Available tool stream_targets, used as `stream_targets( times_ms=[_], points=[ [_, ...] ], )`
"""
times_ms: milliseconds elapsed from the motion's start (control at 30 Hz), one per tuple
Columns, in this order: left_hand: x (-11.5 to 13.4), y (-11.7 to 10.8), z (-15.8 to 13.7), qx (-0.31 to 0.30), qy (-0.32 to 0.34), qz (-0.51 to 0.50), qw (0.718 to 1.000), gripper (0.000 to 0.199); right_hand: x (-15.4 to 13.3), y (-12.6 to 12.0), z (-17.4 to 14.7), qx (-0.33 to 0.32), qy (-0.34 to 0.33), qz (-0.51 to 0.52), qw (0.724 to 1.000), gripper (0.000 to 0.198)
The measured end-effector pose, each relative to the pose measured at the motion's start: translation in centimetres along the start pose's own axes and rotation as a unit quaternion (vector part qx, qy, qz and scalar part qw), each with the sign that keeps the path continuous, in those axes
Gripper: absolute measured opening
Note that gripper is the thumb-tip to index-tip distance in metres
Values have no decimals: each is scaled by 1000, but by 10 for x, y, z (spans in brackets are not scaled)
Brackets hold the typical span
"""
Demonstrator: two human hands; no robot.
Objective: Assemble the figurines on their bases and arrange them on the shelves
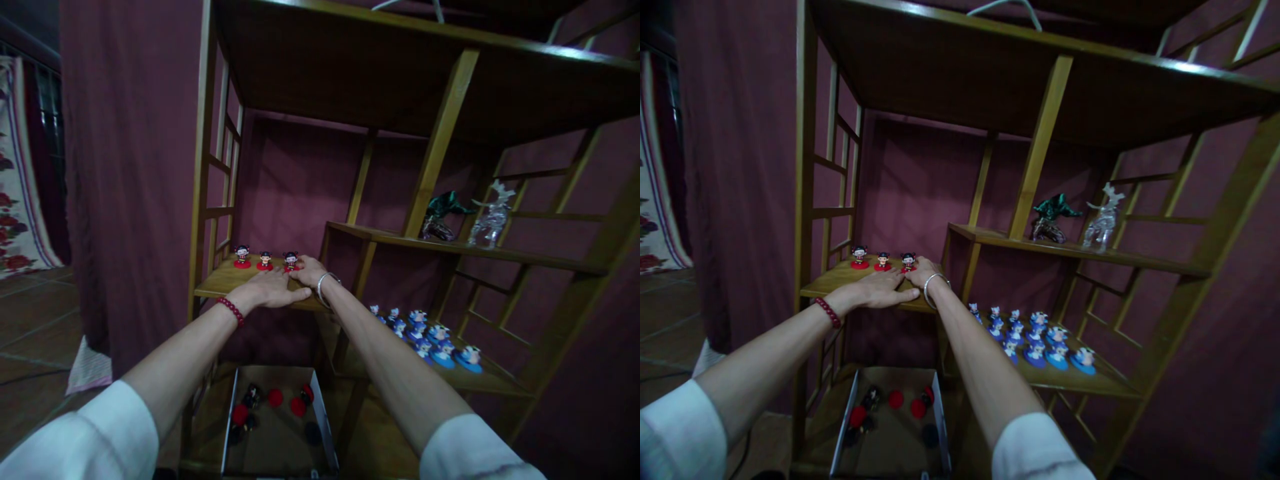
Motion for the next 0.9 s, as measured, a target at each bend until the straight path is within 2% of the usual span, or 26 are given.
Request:
stream_targets(
  times_ms=[233,533,900],
  points=[
    [-1,1,-1,1,-5,2,1000,103,1,0,0,-1,14,26,1000,33],
    [-4,2,2,5,-2,6,1000,104,7,-4,-3,14,42,44,998,43],
    [-4,4,5,0,5,4,1000,101,10,-1,2,11,42,38,998,51]
  ],
)
Point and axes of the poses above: each hand's wrist, its own z-axis towards the middle knuckle, its own y-axis out of the palm, x = y × z, the point moved 8 cm from there along z, towards the middle knuckle, and after that the axes turned 1 degree about z, right-handed, at the moved point
